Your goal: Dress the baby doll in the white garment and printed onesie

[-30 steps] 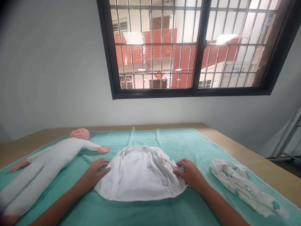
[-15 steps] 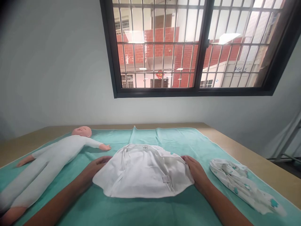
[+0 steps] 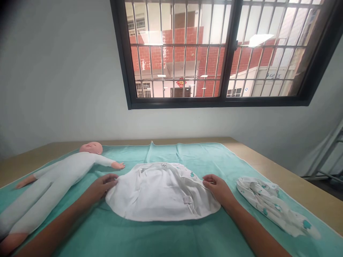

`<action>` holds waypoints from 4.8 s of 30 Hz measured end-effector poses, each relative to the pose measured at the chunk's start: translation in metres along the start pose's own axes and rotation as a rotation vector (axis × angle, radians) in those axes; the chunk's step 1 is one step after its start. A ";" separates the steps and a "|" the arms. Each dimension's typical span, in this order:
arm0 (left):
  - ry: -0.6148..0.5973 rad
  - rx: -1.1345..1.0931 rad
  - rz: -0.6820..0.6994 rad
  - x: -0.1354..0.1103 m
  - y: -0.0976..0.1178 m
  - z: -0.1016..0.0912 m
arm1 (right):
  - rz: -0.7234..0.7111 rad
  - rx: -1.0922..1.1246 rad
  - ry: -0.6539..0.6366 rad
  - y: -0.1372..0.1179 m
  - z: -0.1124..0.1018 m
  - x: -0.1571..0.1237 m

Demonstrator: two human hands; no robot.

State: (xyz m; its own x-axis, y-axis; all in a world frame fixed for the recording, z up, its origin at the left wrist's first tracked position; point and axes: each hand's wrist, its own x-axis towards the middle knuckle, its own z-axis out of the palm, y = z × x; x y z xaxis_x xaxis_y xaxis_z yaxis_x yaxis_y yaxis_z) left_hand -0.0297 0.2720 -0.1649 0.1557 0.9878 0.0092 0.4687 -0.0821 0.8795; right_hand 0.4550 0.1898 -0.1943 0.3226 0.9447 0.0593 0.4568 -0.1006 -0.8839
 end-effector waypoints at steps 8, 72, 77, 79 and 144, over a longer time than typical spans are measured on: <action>0.372 0.032 0.004 0.010 -0.019 -0.007 | -0.261 0.149 0.185 0.013 -0.001 0.010; -0.199 0.602 0.548 -0.054 0.036 0.083 | -0.632 -0.722 0.178 -0.058 0.075 0.020; -0.051 0.470 0.592 -0.043 0.025 0.081 | -0.651 -0.587 -0.291 -0.086 0.103 -0.027; -0.068 0.529 0.577 -0.036 0.017 0.080 | -0.646 -0.623 -0.450 -0.089 0.109 -0.036; -0.294 0.868 0.840 -0.071 0.058 0.121 | 0.188 0.022 -0.253 0.002 -0.018 -0.016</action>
State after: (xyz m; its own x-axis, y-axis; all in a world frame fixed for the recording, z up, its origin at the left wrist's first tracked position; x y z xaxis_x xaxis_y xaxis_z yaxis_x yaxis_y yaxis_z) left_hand 0.0913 0.1808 -0.1719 0.8218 0.5291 0.2115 0.5322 -0.8453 0.0469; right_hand 0.4658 0.1689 -0.1886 0.1819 0.9582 -0.2209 0.3897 -0.2765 -0.8785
